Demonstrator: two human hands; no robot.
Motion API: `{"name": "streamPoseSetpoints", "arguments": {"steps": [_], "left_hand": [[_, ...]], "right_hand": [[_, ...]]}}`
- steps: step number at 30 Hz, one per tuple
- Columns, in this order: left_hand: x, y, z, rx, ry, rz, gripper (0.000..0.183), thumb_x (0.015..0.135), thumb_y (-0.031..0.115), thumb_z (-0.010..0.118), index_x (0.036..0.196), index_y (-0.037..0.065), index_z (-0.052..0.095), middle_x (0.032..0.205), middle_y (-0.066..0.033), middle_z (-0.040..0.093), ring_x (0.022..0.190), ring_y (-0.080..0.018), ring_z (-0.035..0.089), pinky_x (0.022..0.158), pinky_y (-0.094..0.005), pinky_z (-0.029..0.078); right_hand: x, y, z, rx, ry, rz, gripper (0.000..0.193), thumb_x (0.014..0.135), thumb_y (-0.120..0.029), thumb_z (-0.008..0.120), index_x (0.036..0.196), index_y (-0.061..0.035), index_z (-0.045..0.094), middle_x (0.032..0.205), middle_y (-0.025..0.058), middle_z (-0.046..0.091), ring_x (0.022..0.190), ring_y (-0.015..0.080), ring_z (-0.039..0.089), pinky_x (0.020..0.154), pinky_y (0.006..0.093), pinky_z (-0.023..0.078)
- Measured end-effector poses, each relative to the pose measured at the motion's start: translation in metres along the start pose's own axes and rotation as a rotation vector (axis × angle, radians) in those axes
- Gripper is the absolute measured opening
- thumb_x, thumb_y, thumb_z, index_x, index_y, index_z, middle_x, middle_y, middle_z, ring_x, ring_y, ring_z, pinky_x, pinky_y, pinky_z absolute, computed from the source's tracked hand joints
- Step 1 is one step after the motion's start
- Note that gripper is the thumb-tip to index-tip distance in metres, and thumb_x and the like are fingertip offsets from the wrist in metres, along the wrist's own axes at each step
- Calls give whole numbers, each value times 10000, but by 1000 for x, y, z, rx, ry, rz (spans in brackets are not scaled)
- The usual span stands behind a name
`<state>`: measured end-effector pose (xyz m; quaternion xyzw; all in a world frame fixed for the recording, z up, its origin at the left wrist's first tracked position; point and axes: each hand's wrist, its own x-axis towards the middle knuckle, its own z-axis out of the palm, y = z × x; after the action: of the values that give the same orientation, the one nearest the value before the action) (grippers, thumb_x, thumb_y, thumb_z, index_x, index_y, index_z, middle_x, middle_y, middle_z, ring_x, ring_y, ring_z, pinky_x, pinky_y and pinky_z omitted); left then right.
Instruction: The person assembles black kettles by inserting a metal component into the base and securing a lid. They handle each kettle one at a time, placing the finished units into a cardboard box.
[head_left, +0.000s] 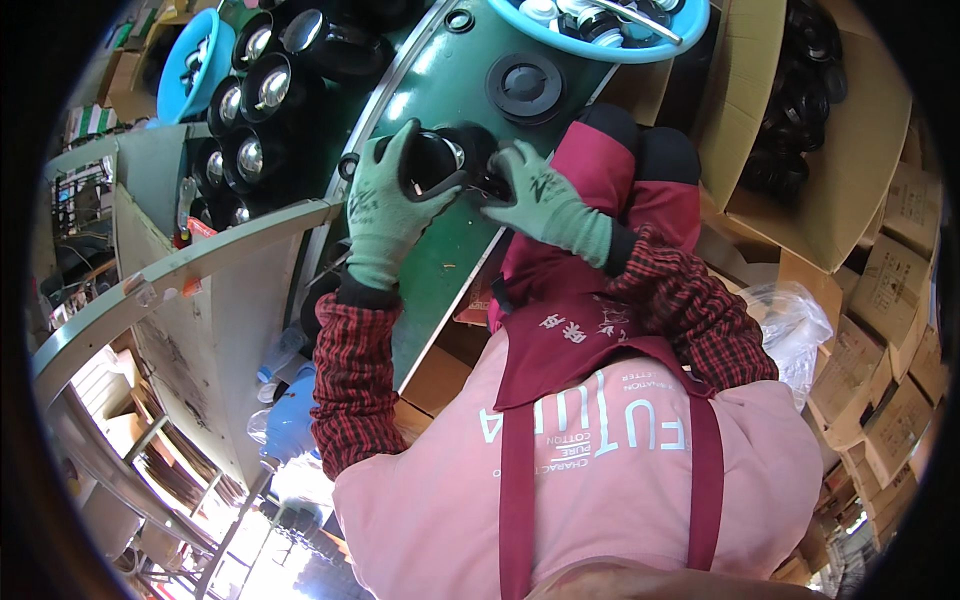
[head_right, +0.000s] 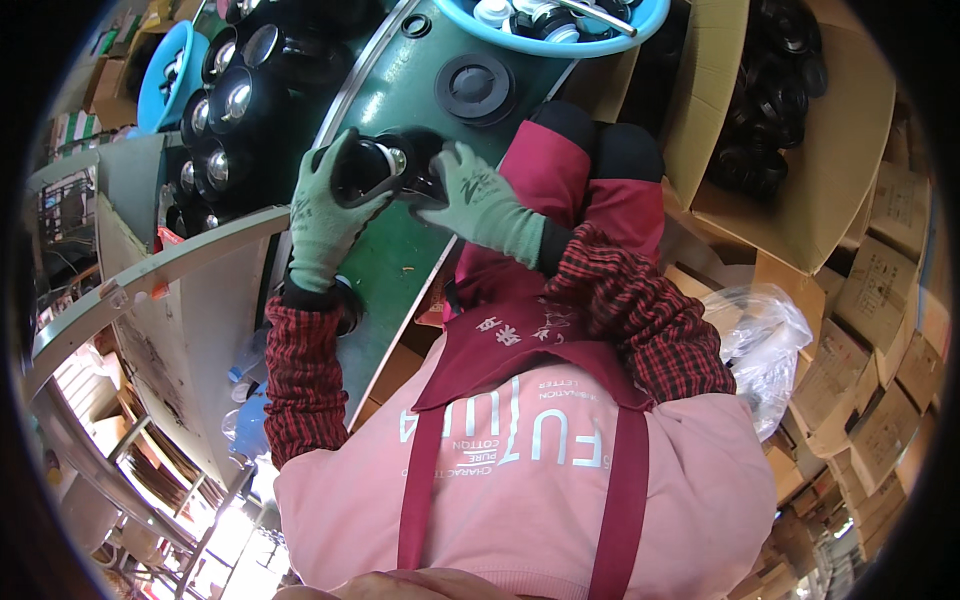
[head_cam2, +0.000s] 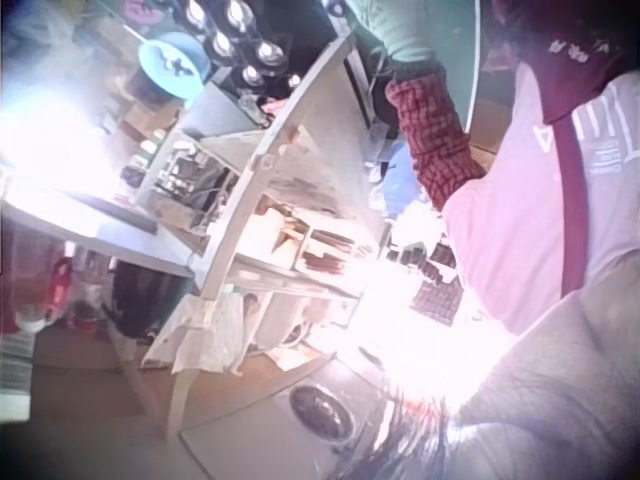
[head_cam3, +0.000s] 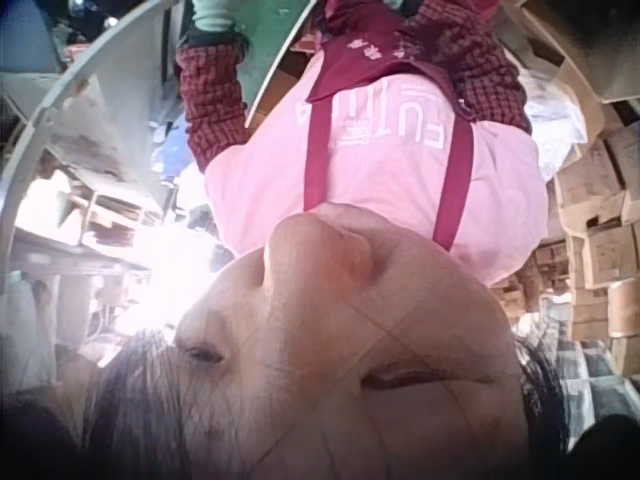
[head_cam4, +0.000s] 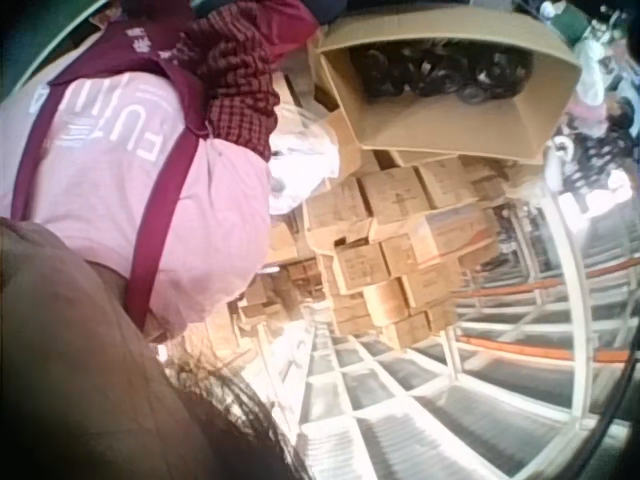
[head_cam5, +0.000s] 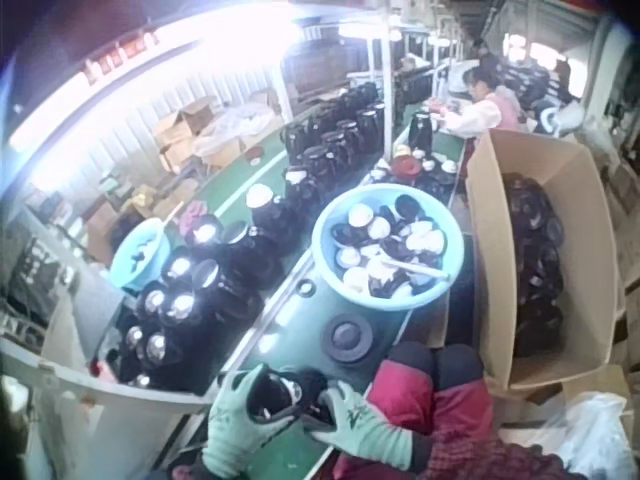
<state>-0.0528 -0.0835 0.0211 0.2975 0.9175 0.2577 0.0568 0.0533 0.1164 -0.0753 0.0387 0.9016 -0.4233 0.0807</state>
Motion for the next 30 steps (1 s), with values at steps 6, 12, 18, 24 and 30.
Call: {"name": "streamPoseSetpoints", "arguments": {"steps": [6, 12, 18, 24, 30], "left_hand": [[27, 40, 5, 361, -208, -74, 880, 677, 387, 984, 1428, 92, 634, 1284, -171, 623, 1169, -362, 659, 992, -454, 570], [32, 35, 13, 462, -285, 18, 909, 654, 326, 983, 1456, 138, 598, 1307, -156, 611, 1186, -372, 650, 1007, -458, 572], [39, 52, 3, 494, -317, -52, 837, 666, 374, 977, 1388, 114, 642, 1287, -164, 615, 1127, -364, 685, 944, -465, 601], [48, 61, 13, 534, -317, -223, 862, 679, 475, 968, 1364, 58, 651, 1269, -184, 627, 1081, -357, 721, 868, -463, 626], [50, 50, 5, 467, -437, -58, 963, 607, 345, 1026, 1444, 113, 610, 1343, -182, 603, 1197, -379, 673, 960, -474, 597]], "right_hand": [[-3, 5, 28, -150, 92, -42, 514, 939, -371, 768, 1270, -34, 565, 1439, 271, 525, 1105, 439, 691, 935, 495, 575], [-3, 9, 33, -184, 123, -35, 480, 938, -375, 764, 1243, -55, 576, 1447, 274, 538, 1053, 412, 719, 911, 471, 590], [-5, 8, 33, -230, 118, -67, 504, 931, -397, 768, 1252, -67, 565, 1449, 282, 546, 995, 387, 743, 843, 453, 617], [-5, 8, 39, -288, 186, -98, 508, 932, -405, 757, 1256, -68, 561, 1432, 295, 558, 929, 385, 754, 795, 452, 624], [-2, 7, 41, -262, 152, -69, 521, 935, -415, 746, 1274, -64, 563, 1421, 301, 564, 915, 389, 753, 793, 454, 622]]}}
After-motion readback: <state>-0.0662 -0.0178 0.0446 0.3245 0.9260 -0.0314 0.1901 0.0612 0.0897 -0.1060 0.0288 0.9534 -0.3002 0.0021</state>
